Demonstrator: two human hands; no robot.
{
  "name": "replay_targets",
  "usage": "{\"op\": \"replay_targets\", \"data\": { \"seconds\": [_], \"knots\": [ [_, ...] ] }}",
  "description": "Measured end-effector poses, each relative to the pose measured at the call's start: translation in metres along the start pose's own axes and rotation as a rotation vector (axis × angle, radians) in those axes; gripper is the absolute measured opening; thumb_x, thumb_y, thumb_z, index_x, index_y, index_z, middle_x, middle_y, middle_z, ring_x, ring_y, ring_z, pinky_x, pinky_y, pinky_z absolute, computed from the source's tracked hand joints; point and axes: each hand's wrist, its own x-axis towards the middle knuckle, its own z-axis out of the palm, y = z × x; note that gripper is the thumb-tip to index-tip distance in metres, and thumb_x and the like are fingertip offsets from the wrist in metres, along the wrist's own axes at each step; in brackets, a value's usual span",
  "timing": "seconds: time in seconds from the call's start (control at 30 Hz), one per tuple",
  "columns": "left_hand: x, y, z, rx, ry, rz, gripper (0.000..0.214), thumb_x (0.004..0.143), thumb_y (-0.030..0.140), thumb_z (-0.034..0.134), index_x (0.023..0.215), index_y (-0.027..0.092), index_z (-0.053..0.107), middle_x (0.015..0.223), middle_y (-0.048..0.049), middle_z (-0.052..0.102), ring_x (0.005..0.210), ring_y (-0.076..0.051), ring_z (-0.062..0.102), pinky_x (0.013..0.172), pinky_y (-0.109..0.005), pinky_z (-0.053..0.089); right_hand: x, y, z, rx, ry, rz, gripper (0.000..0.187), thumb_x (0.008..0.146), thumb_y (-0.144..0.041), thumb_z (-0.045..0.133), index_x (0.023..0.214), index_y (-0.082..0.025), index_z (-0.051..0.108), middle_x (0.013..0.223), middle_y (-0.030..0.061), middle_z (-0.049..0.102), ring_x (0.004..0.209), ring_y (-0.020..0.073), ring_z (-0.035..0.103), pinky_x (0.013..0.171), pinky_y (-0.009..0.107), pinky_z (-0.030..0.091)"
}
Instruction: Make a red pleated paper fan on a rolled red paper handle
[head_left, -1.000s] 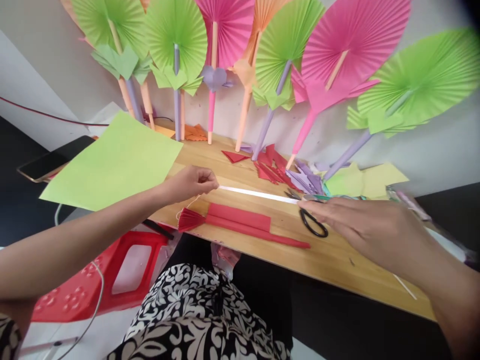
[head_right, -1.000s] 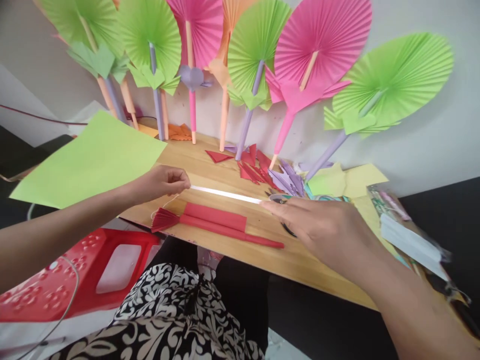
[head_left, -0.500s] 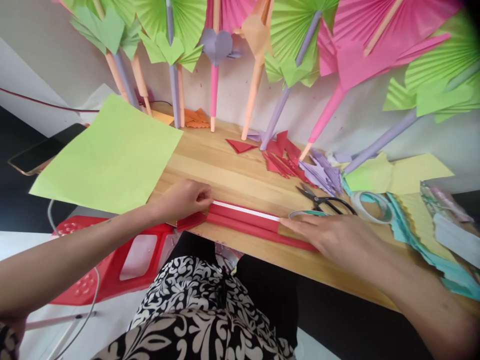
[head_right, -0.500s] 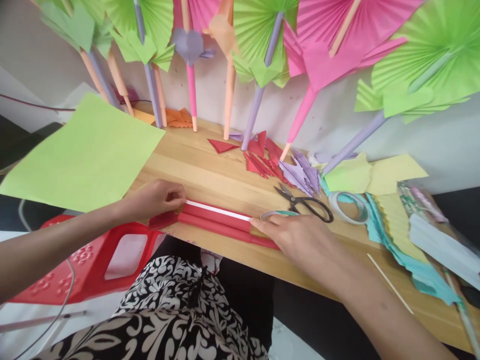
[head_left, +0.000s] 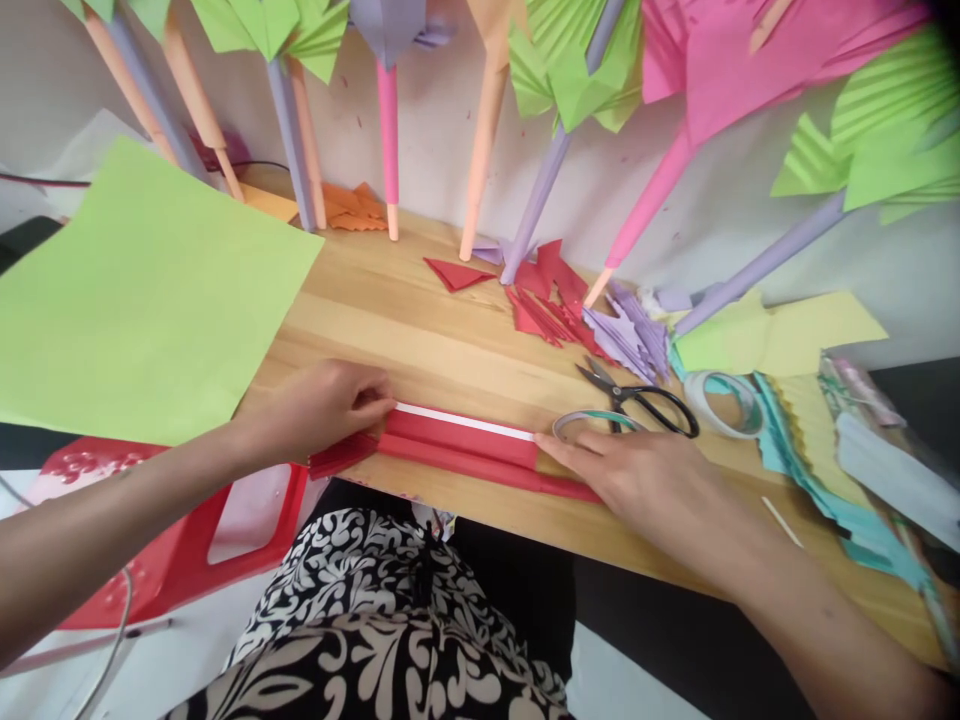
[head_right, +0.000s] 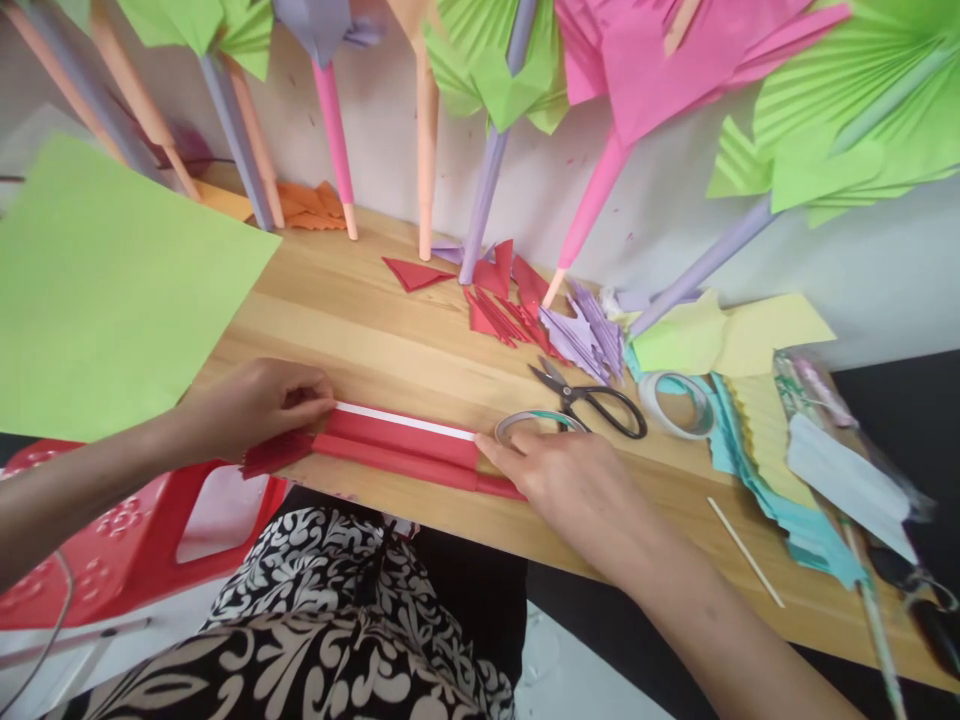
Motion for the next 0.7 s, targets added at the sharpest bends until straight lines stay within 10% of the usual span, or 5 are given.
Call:
{"op": "replay_targets", "data": {
  "seconds": [0.7],
  "knots": [
    [0.0019,0.0029,0.0033,0.010,-0.006,-0.037,0.026,0.086,0.030,0.051,0.063,0.020,0.057,0.056,0.0002,0.061,0.047,-0.010,0.045,0.050,-0.026,0.026,0.0069,-0.0019,0.0043,-0.059,-0.081,0.007,0.058,0.083,0.004,0.043,0.132,-0.023,0.057,0.094,0.0046,0.073,0.062,0.0157,0.064,0.046,0.029,0.034]
  ]
}}
